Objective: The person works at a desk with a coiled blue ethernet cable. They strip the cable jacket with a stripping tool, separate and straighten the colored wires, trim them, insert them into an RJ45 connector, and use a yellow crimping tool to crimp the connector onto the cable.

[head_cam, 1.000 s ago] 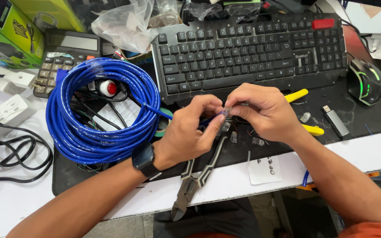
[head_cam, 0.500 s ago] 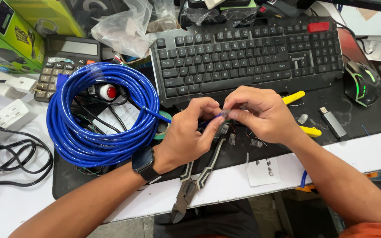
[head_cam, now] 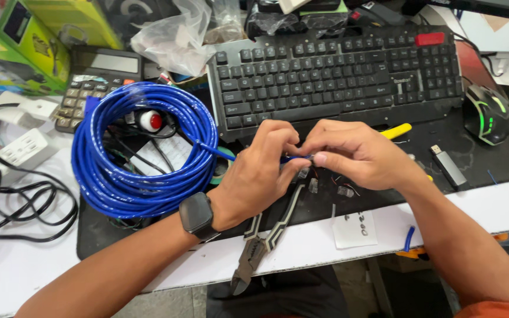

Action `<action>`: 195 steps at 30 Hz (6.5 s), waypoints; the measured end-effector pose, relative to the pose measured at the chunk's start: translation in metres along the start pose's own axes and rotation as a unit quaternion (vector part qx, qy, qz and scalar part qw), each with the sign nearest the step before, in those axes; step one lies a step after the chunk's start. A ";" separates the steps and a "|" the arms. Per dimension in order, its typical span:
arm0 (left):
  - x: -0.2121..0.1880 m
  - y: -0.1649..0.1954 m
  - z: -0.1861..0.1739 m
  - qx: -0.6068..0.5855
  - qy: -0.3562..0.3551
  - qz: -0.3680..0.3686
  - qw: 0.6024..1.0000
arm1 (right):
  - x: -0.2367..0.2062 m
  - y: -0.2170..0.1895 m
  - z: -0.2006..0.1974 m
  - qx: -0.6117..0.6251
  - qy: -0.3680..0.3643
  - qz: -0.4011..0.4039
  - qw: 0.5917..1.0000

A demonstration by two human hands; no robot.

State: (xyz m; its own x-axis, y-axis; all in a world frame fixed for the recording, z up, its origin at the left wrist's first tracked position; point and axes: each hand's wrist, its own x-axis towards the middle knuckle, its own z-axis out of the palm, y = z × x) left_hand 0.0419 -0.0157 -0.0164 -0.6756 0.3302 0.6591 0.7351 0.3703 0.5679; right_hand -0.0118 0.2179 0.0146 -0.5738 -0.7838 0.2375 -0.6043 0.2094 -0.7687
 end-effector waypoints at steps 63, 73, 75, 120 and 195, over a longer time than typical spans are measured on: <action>0.053 0.057 -0.211 0.152 -0.080 -0.257 0.951 | 0.136 -0.082 0.127 0.544 -0.013 0.111 0.832; 0.048 0.063 -0.209 0.242 -0.015 -0.200 0.949 | 0.119 -0.083 0.125 0.520 0.064 0.150 0.838; 0.050 0.062 -0.210 0.261 0.010 -0.223 0.939 | 0.110 -0.084 0.114 0.506 0.078 0.177 0.840; 0.066 0.040 -0.007 -0.050 -0.161 -0.100 0.981 | -0.019 0.031 -0.045 0.481 0.013 0.060 0.874; 0.043 0.002 0.008 -0.124 0.056 -0.085 0.987 | -0.013 -0.002 -0.003 -0.005 0.133 0.040 0.990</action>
State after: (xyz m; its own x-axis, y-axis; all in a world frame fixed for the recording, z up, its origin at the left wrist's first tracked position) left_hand 0.0137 0.0063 0.0086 -0.7906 0.1778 0.5859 0.6116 0.1845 0.7693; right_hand -0.0045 0.2296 0.0143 -0.7444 -0.5831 0.3254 -0.5557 0.2706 -0.7861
